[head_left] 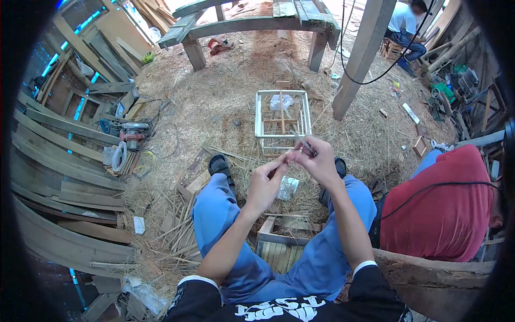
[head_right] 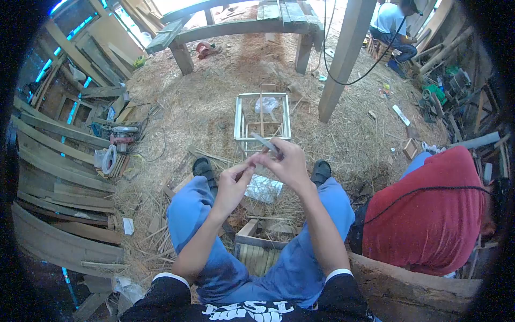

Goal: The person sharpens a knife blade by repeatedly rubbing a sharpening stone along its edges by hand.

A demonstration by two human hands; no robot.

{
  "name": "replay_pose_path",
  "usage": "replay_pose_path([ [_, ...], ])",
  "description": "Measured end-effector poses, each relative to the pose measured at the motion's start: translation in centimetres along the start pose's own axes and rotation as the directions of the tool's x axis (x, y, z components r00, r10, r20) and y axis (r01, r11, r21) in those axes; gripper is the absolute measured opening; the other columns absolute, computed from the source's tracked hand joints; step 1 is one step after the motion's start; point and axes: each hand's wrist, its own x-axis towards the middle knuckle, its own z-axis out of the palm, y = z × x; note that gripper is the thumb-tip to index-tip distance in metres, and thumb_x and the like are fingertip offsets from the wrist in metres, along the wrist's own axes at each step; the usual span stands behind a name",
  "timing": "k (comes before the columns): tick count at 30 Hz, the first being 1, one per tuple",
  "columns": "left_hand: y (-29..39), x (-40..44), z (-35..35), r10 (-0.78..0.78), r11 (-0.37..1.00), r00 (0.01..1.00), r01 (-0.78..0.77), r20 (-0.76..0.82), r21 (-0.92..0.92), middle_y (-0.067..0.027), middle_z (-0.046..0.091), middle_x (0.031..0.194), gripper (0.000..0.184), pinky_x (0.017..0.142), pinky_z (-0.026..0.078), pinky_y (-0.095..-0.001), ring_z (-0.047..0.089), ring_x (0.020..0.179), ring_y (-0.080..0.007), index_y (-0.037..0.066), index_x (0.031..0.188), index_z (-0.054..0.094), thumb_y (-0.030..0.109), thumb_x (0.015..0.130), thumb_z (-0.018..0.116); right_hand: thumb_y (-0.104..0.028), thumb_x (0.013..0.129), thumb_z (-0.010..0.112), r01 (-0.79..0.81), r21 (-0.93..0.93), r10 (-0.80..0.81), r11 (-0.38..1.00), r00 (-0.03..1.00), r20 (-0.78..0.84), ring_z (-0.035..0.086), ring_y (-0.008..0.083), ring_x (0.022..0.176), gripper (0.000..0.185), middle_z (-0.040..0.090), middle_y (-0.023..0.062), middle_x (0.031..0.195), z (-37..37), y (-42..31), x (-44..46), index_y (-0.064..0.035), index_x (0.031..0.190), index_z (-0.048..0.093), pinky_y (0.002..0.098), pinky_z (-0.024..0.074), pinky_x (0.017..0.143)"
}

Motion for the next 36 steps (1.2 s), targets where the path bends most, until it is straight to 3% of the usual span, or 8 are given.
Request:
replay_pose_path([
  [7,1.5,-0.4,0.0,-0.042,0.996,0.999,0.04,0.029,0.077,0.0055,0.056,0.078,0.036,0.058,0.036,-0.019,0.042,0.067,-0.0017,0.005,0.132,0.059,0.016,0.097,0.059,-0.023,0.087,0.073,0.007,0.388,0.031,0.922,0.995,-0.092,0.047,0.0095,0.057,0.023,0.057,0.0043,0.061,1.8,1.5,0.0,-0.0011,0.082,0.069,0.0297,0.0364,0.052],
  [9,1.3,-0.4,0.0,-0.048,0.996,0.999,0.046,0.019,0.071,0.006,0.053,0.075,0.036,0.057,0.036,-0.0192,0.042,0.065,-0.0018,0.005,0.131,0.059,0.017,0.097,0.059,-0.021,0.087,0.072,-0.016,0.417,0.023,0.909,1.0,-0.013,0.048,0.0084,0.059,0.022,0.059,0.0032,0.063,1.6,1.5,-0.1,0.0,0.082,0.068,0.0291,0.0371,0.052],
  [13,0.5,-0.3,0.2,-0.048,0.998,0.999,0.048,0.007,-0.03,0.0023,0.059,0.074,0.032,0.055,0.04,-0.0222,0.046,0.061,-0.003,0.006,0.127,0.063,0.018,0.097,0.059,-0.021,0.087,0.073,-0.032,0.286,-0.015,0.958,0.987,0.16,0.048,0.0061,0.062,0.023,0.06,0.0024,0.064,1.0,1.3,-0.1,0.0012,0.083,0.067,0.0278,0.0388,0.054],
  [16,0.8,-0.2,-0.1,-0.067,0.998,0.998,0.067,-0.013,-0.007,0.0012,0.061,0.072,0.029,0.053,0.041,-0.0239,0.048,0.059,-0.0036,0.005,0.122,0.066,0.018,0.097,0.059,-0.022,0.087,0.074,-0.017,0.225,-0.02,0.974,0.986,0.163,0.046,0.0053,0.062,0.025,0.059,0.0013,0.063,1.1,1.3,-0.1,0.0015,0.083,0.066,0.0275,0.0378,0.053],
  [22,1.1,-0.1,0.4,-0.029,0.997,0.992,0.037,-0.122,0.068,0.0025,0.059,0.07,0.025,0.052,0.039,-0.0222,0.048,0.06,-0.0031,0.002,0.114,0.069,0.018,0.096,0.061,-0.019,0.089,0.072,-0.204,0.448,0.127,0.87,0.973,0.194,0.046,0.0053,0.06,0.02,0.056,-0.0029,0.063,1.6,1.2,-0.1,-0.001,0.082,0.066,0.0275,0.0356,0.052],
  [25,0.6,0.2,0.0,-0.029,0.998,0.989,0.035,-0.142,0.043,0.0017,0.061,0.07,0.025,0.052,0.04,-0.0221,0.05,0.06,-0.0034,0.002,0.113,0.069,0.019,0.096,0.061,-0.022,0.089,0.073,-0.243,0.605,0.254,0.758,0.965,0.069,0.046,0.0036,0.059,0.021,0.054,-0.0053,0.064,0.9,0.6,0.1,-0.0029,0.083,0.066,0.0252,0.0339,0.051],
  [29,0.8,0.3,-0.6,-0.093,0.991,0.991,0.082,-0.094,-0.108,0.0014,0.061,0.072,0.025,0.057,0.041,-0.0211,0.052,0.064,-0.0034,0.002,0.113,0.068,0.019,0.097,0.06,-0.023,0.089,0.074,-0.212,0.552,0.257,0.806,0.966,-0.004,0.043,0.0014,0.059,0.022,0.052,-0.0071,0.065,-0.3,0.9,0.2,-0.004,0.084,0.066,0.0218,0.0303,0.051],
  [36,1.3,0.1,-0.7,-0.094,0.987,0.992,0.081,-0.082,-0.142,0.0012,0.062,0.076,0.026,0.062,0.043,-0.0216,0.054,0.069,-0.0041,0.002,0.115,0.067,0.018,0.096,0.061,-0.02,0.085,0.076,-0.149,0.525,0.19,0.838,0.982,-0.025,0.039,0.0013,0.057,0.02,0.05,-0.0087,0.063,1.2,1.3,-0.1,-0.0031,0.089,0.068,0.0223,0.0305,0.051],
])
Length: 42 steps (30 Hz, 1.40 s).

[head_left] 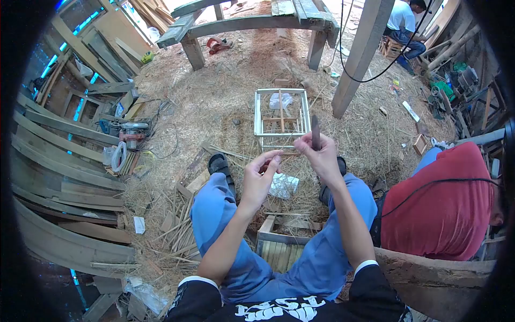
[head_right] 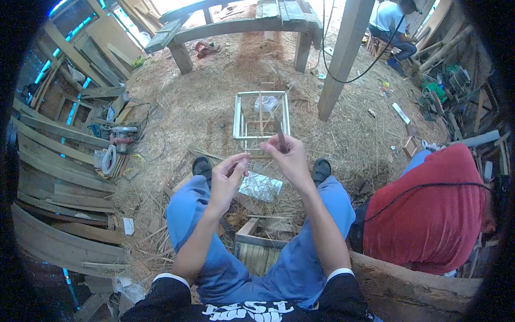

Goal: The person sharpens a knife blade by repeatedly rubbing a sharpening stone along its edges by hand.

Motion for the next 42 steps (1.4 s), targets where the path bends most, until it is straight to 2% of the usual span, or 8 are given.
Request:
replay_pose_path([
  [4,-0.7,0.1,0.3,0.02,1.0,1.0,-0.02,-0.006,0.0,0.0013,0.062,0.077,0.025,0.064,0.044,-0.0221,0.054,0.07,-0.0046,0.002,0.115,0.068,0.017,0.096,0.062,-0.016,0.086,0.075,-0.03,0.017,0.027,0.999,0.986,0.167,0.047,0.0017,0.061,0.016,0.06,-0.0055,0.069,0.8,-0.3,-0.4,-0.0023,0.088,0.069,0.0219,0.0352,0.055],
  [11,-0.6,0.2,0.4,0.075,0.996,0.996,-0.077,0.049,0.035,0.0035,0.059,0.076,0.023,0.061,0.043,-0.0223,0.049,0.067,-0.0031,0.0,0.111,0.068,0.017,0.097,0.06,-0.016,0.088,0.072,-0.042,0.045,0.032,0.998,0.98,0.198,0.055,0.0043,0.068,0.016,0.066,-0.0015,0.076,0.9,-0.6,-0.5,-0.0009,0.091,0.069,0.0231,0.0427,0.06],
  [18,0.2,-0.1,0.4,0.043,0.995,0.994,-0.051,0.102,0.087,0.0042,0.06,0.08,0.023,0.063,0.04,-0.0207,0.048,0.07,-0.0035,0.001,0.11,0.068,0.017,0.098,0.06,-0.021,0.091,0.071,-0.16,0.195,0.175,0.968,0.983,-0.059,0.041,0.0009,0.052,0.019,0.051,-0.007,0.063,-0.6,-1.3,-0.1,-0.0021,0.09,0.067,0.0213,0.0287,0.046],
  [25,-0.6,-0.2,-0.2,0.024,0.997,0.994,-0.031,0.103,0.068,0.0049,0.056,0.078,0.022,0.063,0.039,-0.0208,0.045,0.07,-0.0036,0.0,0.108,0.068,0.018,0.098,0.058,-0.024,0.094,0.066,-0.074,0.42,0.216,0.905,0.929,-0.301,0.032,-0.0004,0.046,0.022,0.042,-0.01,0.06,-2.3,-0.5,0.7,-0.0017,0.096,0.064,0.0209,0.0216,0.04],
  [28,-1.1,0.0,-1.2,0.024,0.999,0.998,-0.026,0.05,0.043,0.0051,0.056,0.079,0.021,0.064,0.04,-0.0207,0.047,0.072,-0.0035,0.001,0.106,0.067,0.018,0.098,0.058,-0.025,0.095,0.065,-0.065,0.371,0.207,0.926,0.91,-0.359,0.031,-0.0003,0.045,0.024,0.042,-0.0095,0.062,-1.7,-0.3,0.7,-0.002,0.1,0.063,0.021,0.0217,0.039],
  [34,-0.8,0.4,-3.7,-0.182,0.944,0.983,0.164,-0.035,-0.288,0.0003,0.056,0.079,0.014,0.045,0.03,-0.0195,0.034,0.052,-0.0015,0.006,0.109,0.054,0.016,0.099,0.054,-0.027,0.094,0.066,-0.163,0.309,0.244,0.937,0.937,-0.248,0.033,0.0003,0.045,0.024,0.041,-0.0084,0.063,-1.2,0.4,0.3,-0.0053,0.099,0.059,0.0205,0.0231,0.039],
  [38,-1.4,0.6,-3.9,-0.129,0.951,0.991,0.112,-0.038,-0.288,-0.0057,0.065,0.087,0.017,0.052,0.038,-0.0217,0.045,0.058,-0.0046,0.004,0.111,0.053,0.016,0.099,0.053,-0.024,0.091,0.07,-0.287,0.072,0.293,0.955,0.953,-0.084,0.049,0.0055,0.072,0.034,0.054,-0.0028,0.076,-0.5,1.8,-0.1,-0.002,0.113,0.059,0.0235,0.0398,0.063],
  [42,-2.4,1.0,-3.5,-0.063,0.985,0.996,0.052,-0.058,-0.164,-0.0126,0.07,0.099,0.019,0.075,0.046,-0.0276,0.058,0.079,-0.0114,0.002,0.112,0.052,0.016,0.098,0.054,-0.024,0.091,0.069,-0.165,-0.095,0.178,0.982,0.973,0.145,0.05,0.0079,0.073,0.039,0.056,-0.0007,0.082,1.6,3.3,-1.5,-0.0016,0.119,0.054,0.0246,0.0409,0.063],
])
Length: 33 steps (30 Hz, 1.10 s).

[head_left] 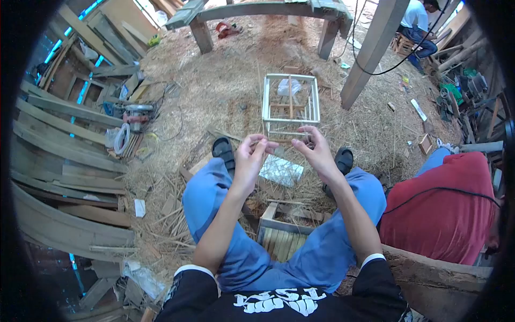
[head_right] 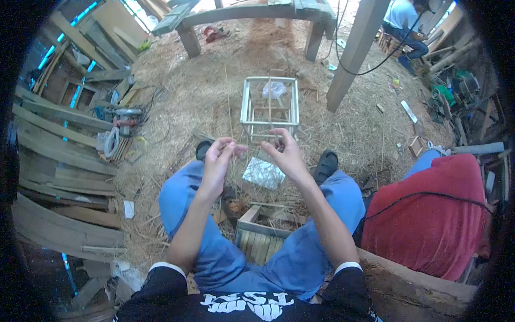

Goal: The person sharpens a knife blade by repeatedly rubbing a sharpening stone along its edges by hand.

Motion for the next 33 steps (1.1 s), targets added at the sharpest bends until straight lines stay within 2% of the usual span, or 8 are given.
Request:
replay_pose_path([
  [2,-0.1,0.1,0.0,-0.02,0.999,1.0,0.02,0.002,0.048,-0.0136,0.071,0.104,0.021,0.091,0.046,-0.0305,0.061,0.095,-0.0148,0.0,0.112,0.054,0.016,0.098,0.055,-0.022,0.094,0.065,-0.106,0.075,0.1,0.992,0.991,0.087,0.048,0.0066,0.069,0.03,0.052,-0.0018,0.079,1.0,1.5,-0.1,-0.0041,0.115,0.053,0.0233,0.0384,0.059],
  [8,-1.5,0.1,-0.4,-0.03,0.996,0.998,0.034,-0.052,0.084,-0.0082,0.068,0.099,0.022,0.084,0.047,-0.0272,0.061,0.091,-0.0121,-0.001,0.107,0.063,0.017,0.094,0.062,-0.026,0.095,0.065,-0.286,0.14,0.253,0.948,0.944,0.214,0.056,0.0087,0.071,0.026,0.055,-0.0006,0.08,2.5,1.0,-1.6,-0.0031,0.106,0.057,0.0247,0.0507,0.064],
  [15,-2.1,0.5,-0.8,-0.095,0.993,0.995,0.096,-0.02,0.074,-0.0027,0.064,0.09,0.021,0.074,0.044,-0.0243,0.055,0.081,-0.0083,-0.001,0.106,0.063,0.015,0.092,0.065,-0.032,0.089,0.072,-0.045,-0.174,0.088,0.984,0.965,0.246,0.06,0.0121,0.068,0.034,0.063,0.0026,0.074,2.1,3.5,-1.7,0.0006,0.089,0.063,0.0308,0.0497,0.064],
  [18,-2.6,0.6,-1.0,-0.096,0.993,0.995,0.097,-0.01,0.065,-0.0028,0.064,0.089,0.022,0.073,0.044,-0.0243,0.054,0.079,-0.0084,-0.001,0.106,0.063,0.014,0.091,0.066,-0.032,0.091,0.07,-0.101,-0.26,0.173,0.96,0.947,0.272,0.06,0.0136,0.068,0.034,0.063,0.0044,0.073,2.0,3.5,-1.4,0.0011,0.096,0.062,0.0325,0.0497,0.065],
  [21,-2.9,0.7,-1.5,-0.097,0.992,0.995,0.097,-0.009,0.081,-0.0028,0.064,0.09,0.022,0.073,0.045,-0.0245,0.055,0.079,-0.0085,-0.001,0.107,0.063,0.015,0.091,0.066,-0.034,0.095,0.063,0.073,-0.134,-0.047,0.988,0.98,0.191,0.06,0.0141,0.069,0.034,0.062,0.0067,0.072,3.0,3.4,-1.9,0.0,0.101,0.06,0.034,0.0498,0.065],
  [24,-2.9,0.6,-2.0,-0.084,0.99,0.996,0.084,-0.005,0.111,-0.0026,0.064,0.09,0.023,0.073,0.045,-0.0246,0.055,0.079,-0.0085,-0.001,0.107,0.062,0.015,0.092,0.065,-0.035,0.098,0.058,0.093,-0.205,-0.061,0.974,0.986,0.158,0.061,0.015,0.071,0.035,0.061,0.0082,0.073,2.9,4.1,-1.7,-0.0009,0.106,0.058,0.0342,0.0498,0.066],
  [26,-3.1,0.7,-2.2,-0.077,0.989,0.997,0.078,-0.011,0.123,-0.0028,0.065,0.091,0.023,0.074,0.045,-0.0248,0.055,0.079,-0.0085,-0.001,0.108,0.062,0.016,0.092,0.065,-0.036,0.096,0.059,-0.011,-0.262,0.059,0.965,0.982,0.177,0.063,0.018,0.074,0.036,0.063,0.0101,0.076,2.2,3.8,-1.4,-0.0013,0.105,0.06,0.0353,0.0503,0.068],
  [33,-4.7,1.7,-2.7,-0.097,0.986,0.995,0.1,-0.028,0.137,-0.0041,0.066,0.095,0.024,0.074,0.046,-0.0248,0.056,0.08,-0.0087,-0.001,0.11,0.062,0.015,0.092,0.065,-0.033,0.088,0.066,0.236,-0.654,-0.043,0.719,0.954,0.297,0.067,0.0332,0.085,0.028,0.069,0.0168,0.09,2.0,5.9,-1.3,-0.0056,0.092,0.071,0.0441,0.0519,0.073],
])
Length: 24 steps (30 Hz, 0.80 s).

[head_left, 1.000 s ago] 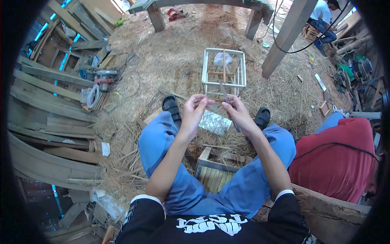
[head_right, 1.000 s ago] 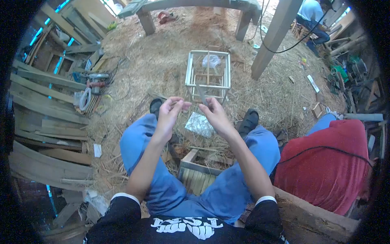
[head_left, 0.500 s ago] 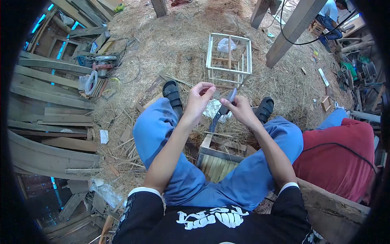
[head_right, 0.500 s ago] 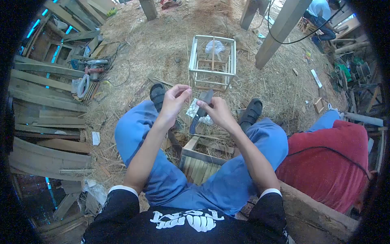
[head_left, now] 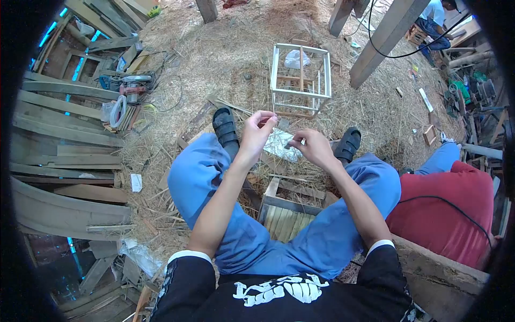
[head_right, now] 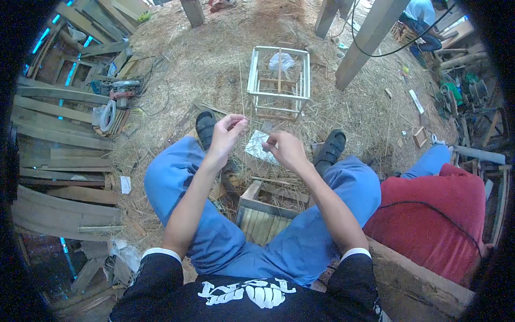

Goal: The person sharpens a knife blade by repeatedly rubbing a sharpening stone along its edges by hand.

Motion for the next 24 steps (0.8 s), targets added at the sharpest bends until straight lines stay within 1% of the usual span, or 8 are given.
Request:
replay_pose_path([
  [7,-0.7,0.5,0.3,-0.01,1.0,0.998,0.009,0.059,0.019,-0.0035,0.066,0.095,0.027,0.074,0.046,-0.0244,0.056,0.079,-0.0085,0.001,0.115,0.063,0.013,0.091,0.066,-0.021,0.074,0.067,-0.042,-0.251,0.057,0.967,0.997,0.053,0.068,0.0347,0.074,0.013,0.069,0.0161,0.077,4.6,4.1,1.3,-0.0102,0.079,0.072,0.0478,0.0516,0.065],
  [13,-1.0,0.7,0.8,-0.059,0.998,0.996,0.06,0.064,-0.004,-0.0045,0.068,0.094,0.026,0.074,0.047,-0.024,0.059,0.083,-0.0087,-0.001,0.114,0.063,0.013,0.092,0.066,-0.022,0.081,0.067,-0.054,-0.348,0.129,0.936,0.972,0.197,0.068,0.0337,0.077,0.014,0.069,0.0159,0.079,5.2,5.0,1.4,-0.0123,0.087,0.074,0.046,0.0526,0.068],
  [16,-0.7,0.7,1.5,-0.059,0.998,0.995,0.058,0.076,0.024,-0.0052,0.068,0.093,0.025,0.075,0.047,-0.0238,0.061,0.086,-0.0091,-0.002,0.113,0.064,0.013,0.093,0.064,-0.026,0.083,0.065,-0.099,-0.249,0.111,0.963,0.993,0.034,0.068,0.0346,0.079,0.017,0.07,0.0159,0.081,3.2,3.2,2.2,-0.0119,0.09,0.073,0.0471,0.0524,0.068],
  [17,-0.6,0.6,1.7,-0.053,0.998,0.995,0.049,0.09,0.04,-0.0052,0.068,0.093,0.025,0.075,0.047,-0.0236,0.062,0.086,-0.0089,-0.002,0.112,0.064,0.013,0.093,0.064,-0.026,0.09,0.061,-0.049,-0.152,0.041,0.987,0.998,-0.055,0.069,0.0293,0.077,0.022,0.069,0.0153,0.079,1.9,2.4,2.3,-0.0071,0.094,0.071,0.0418,0.0529,0.067],
  [18,-0.5,0.6,1.9,-0.047,0.998,0.993,0.041,0.105,0.056,-0.0052,0.068,0.093,0.024,0.075,0.048,-0.0235,0.062,0.086,-0.0088,-0.003,0.111,0.064,0.013,0.093,0.063,-0.026,0.092,0.059,-0.072,0.06,0.077,0.996,0.993,-0.092,0.069,0.0279,0.076,0.024,0.07,0.0146,0.079,0.7,1.5,2.7,-0.0061,0.096,0.071,0.0406,0.0527,0.068],
  [20,-0.7,0.5,2.3,-0.016,0.997,0.991,0.006,0.133,0.077,-0.0048,0.068,0.093,0.023,0.074,0.048,-0.0231,0.062,0.085,-0.0084,-0.003,0.11,0.064,0.013,0.094,0.062,-0.026,0.095,0.056,-0.083,0.468,0.168,0.88,0.975,-0.143,0.069,0.0252,0.076,0.027,0.071,0.0131,0.081,-1.2,0.3,3.6,-0.004,0.101,0.07,0.0381,0.0524,0.069],
  [23,-1.4,0.8,2.9,0.032,0.99,0.986,-0.054,0.164,0.131,-0.0035,0.068,0.091,0.022,0.071,0.048,-0.0223,0.062,0.083,-0.0072,-0.003,0.109,0.065,0.014,0.094,0.062,-0.026,0.099,0.052,-0.078,0.645,0.179,0.76,0.98,-0.092,0.067,0.0228,0.073,0.03,0.072,0.0097,0.085,-3.5,-0.8,3.5,-0.004,0.108,0.07,0.0361,0.0517,0.07],
  [24,-1.1,0.7,3.1,0.032,0.99,0.983,-0.056,0.18,0.129,-0.0036,0.068,0.091,0.023,0.075,0.049,-0.0223,0.062,0.084,-0.0076,-0.003,0.11,0.065,0.013,0.095,0.061,-0.027,0.1,0.051,-0.054,0.635,0.156,0.771,0.982,-0.105,0.068,0.0258,0.079,0.03,0.073,0.0097,0.092,-3.9,-1.0,3.3,-0.0059,0.11,0.07,0.0356,0.0524,0.072],
])
